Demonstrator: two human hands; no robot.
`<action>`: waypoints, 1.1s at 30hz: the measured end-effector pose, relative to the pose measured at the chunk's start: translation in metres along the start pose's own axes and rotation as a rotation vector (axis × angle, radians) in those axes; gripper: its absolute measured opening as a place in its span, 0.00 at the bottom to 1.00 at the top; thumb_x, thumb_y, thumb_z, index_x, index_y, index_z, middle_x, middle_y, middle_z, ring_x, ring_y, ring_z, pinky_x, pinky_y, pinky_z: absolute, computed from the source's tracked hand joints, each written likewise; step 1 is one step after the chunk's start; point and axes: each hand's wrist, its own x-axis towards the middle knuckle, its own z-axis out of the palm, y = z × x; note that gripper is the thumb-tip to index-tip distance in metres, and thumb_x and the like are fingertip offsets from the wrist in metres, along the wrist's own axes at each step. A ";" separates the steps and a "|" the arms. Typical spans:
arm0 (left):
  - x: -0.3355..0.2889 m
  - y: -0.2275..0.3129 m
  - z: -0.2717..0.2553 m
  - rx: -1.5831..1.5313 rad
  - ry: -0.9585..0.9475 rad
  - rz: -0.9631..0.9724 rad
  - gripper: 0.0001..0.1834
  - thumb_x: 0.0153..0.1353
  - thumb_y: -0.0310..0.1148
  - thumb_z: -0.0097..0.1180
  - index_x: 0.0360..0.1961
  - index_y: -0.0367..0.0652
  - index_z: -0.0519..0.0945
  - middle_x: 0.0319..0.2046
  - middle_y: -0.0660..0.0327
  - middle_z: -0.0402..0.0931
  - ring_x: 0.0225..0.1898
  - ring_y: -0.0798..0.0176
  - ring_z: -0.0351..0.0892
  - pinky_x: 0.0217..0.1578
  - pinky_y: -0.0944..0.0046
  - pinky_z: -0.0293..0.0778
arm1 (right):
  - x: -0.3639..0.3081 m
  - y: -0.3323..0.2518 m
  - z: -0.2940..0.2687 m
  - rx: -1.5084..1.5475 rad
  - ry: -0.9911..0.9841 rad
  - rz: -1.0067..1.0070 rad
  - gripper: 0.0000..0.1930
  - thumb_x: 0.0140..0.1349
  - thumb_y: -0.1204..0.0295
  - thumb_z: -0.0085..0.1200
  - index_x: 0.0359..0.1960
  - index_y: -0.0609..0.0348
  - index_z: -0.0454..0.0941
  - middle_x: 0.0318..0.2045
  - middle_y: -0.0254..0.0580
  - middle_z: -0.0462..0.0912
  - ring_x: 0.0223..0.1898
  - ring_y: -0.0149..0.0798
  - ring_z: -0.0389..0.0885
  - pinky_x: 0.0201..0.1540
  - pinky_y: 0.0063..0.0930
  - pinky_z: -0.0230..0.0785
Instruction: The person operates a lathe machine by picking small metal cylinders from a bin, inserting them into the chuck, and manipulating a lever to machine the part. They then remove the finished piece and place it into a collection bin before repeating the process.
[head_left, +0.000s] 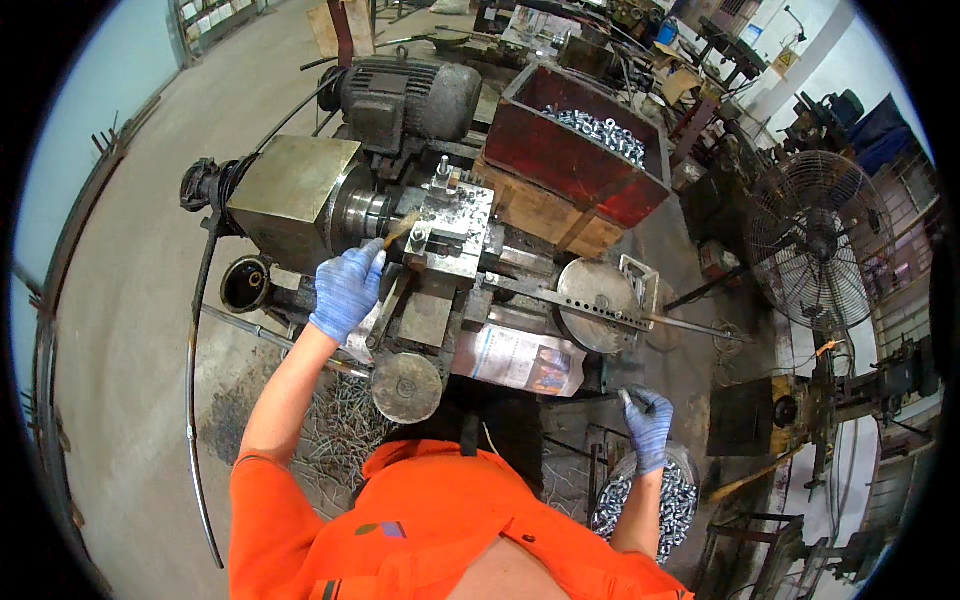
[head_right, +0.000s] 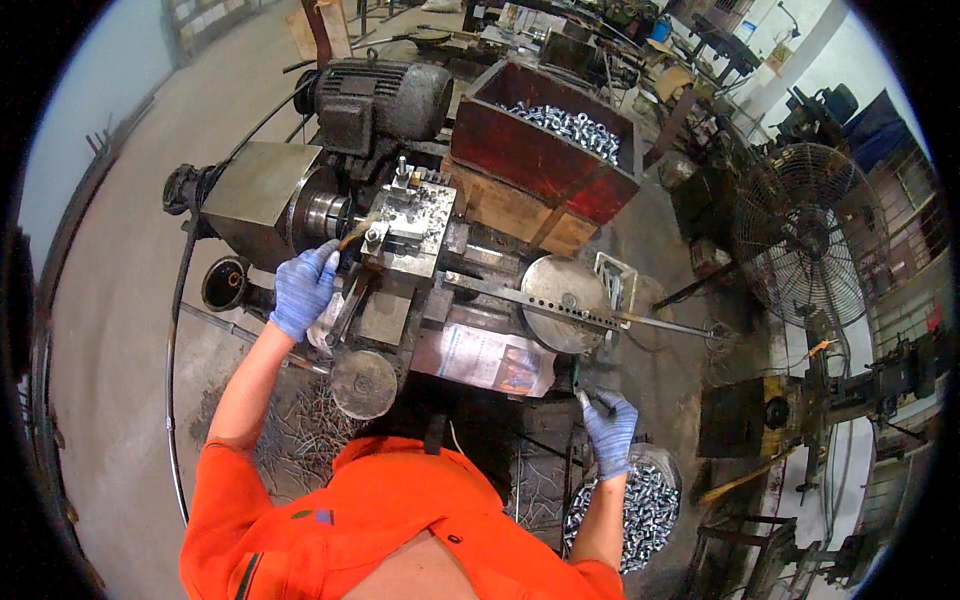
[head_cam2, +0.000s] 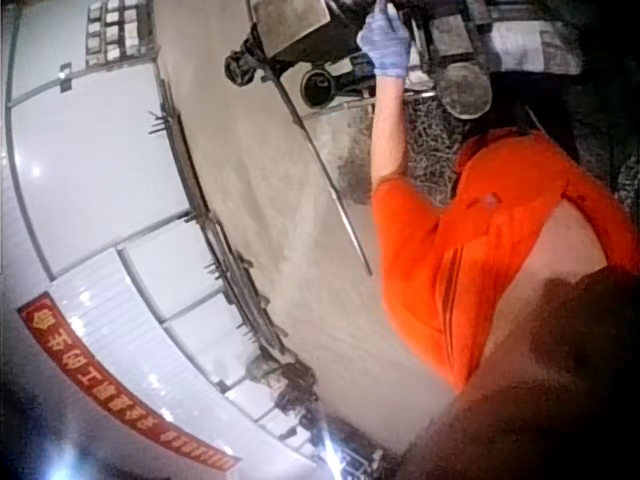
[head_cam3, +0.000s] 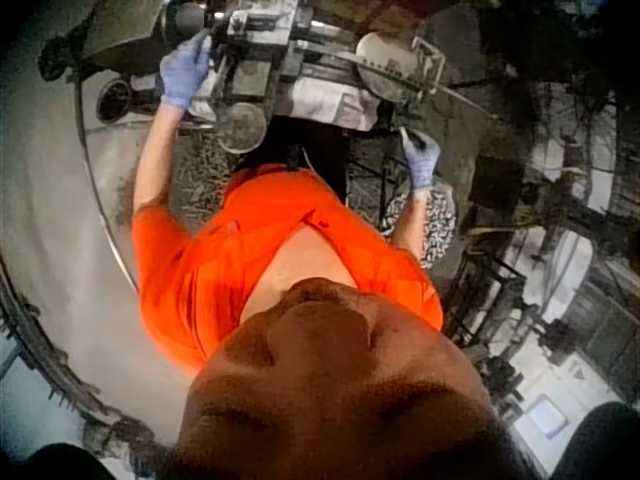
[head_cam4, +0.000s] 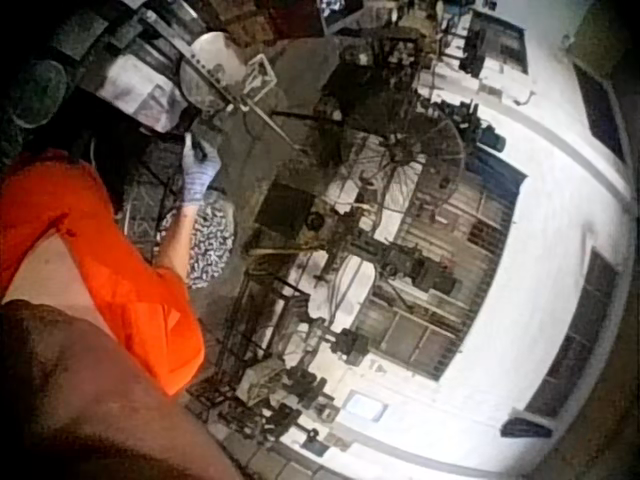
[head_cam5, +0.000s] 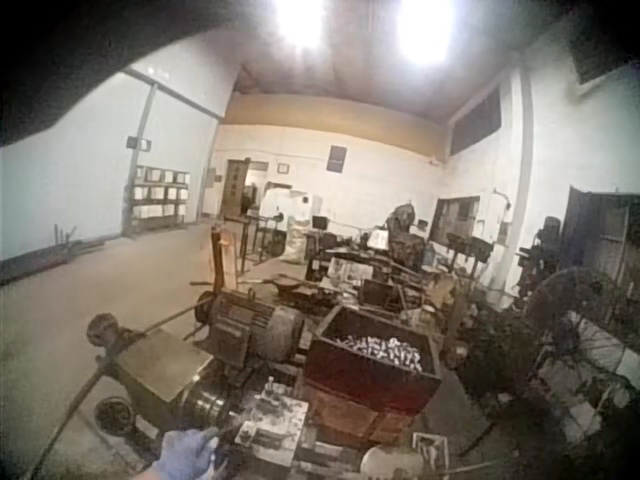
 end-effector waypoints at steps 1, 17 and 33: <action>-0.003 -0.001 -0.001 0.032 -0.033 0.000 0.12 0.60 0.38 0.50 0.39 0.45 0.79 0.22 0.55 0.76 0.23 0.51 0.77 0.25 0.56 0.72 | -0.001 0.001 0.001 0.011 0.006 0.021 0.09 0.47 0.76 0.65 0.29 0.67 0.81 0.28 0.43 0.83 0.31 0.30 0.78 0.39 0.24 0.70; 0.041 -0.057 -0.085 0.064 -0.214 -0.331 0.21 0.64 0.41 0.47 0.53 0.41 0.73 0.41 0.48 0.78 0.41 0.58 0.79 0.42 0.62 0.72 | -0.022 -0.002 -0.035 -0.204 0.070 0.266 0.16 0.49 0.63 0.64 0.30 0.66 0.81 0.27 0.52 0.81 0.30 0.41 0.81 0.36 0.28 0.71; 0.001 -0.054 -0.136 0.039 0.046 -0.282 0.21 0.65 0.43 0.47 0.42 0.32 0.78 0.30 0.46 0.79 0.27 0.51 0.76 0.29 0.57 0.71 | -0.158 0.221 -0.137 -0.706 0.036 0.996 0.30 0.48 0.44 0.56 0.37 0.61 0.81 0.35 0.50 0.82 0.39 0.44 0.81 0.46 0.32 0.70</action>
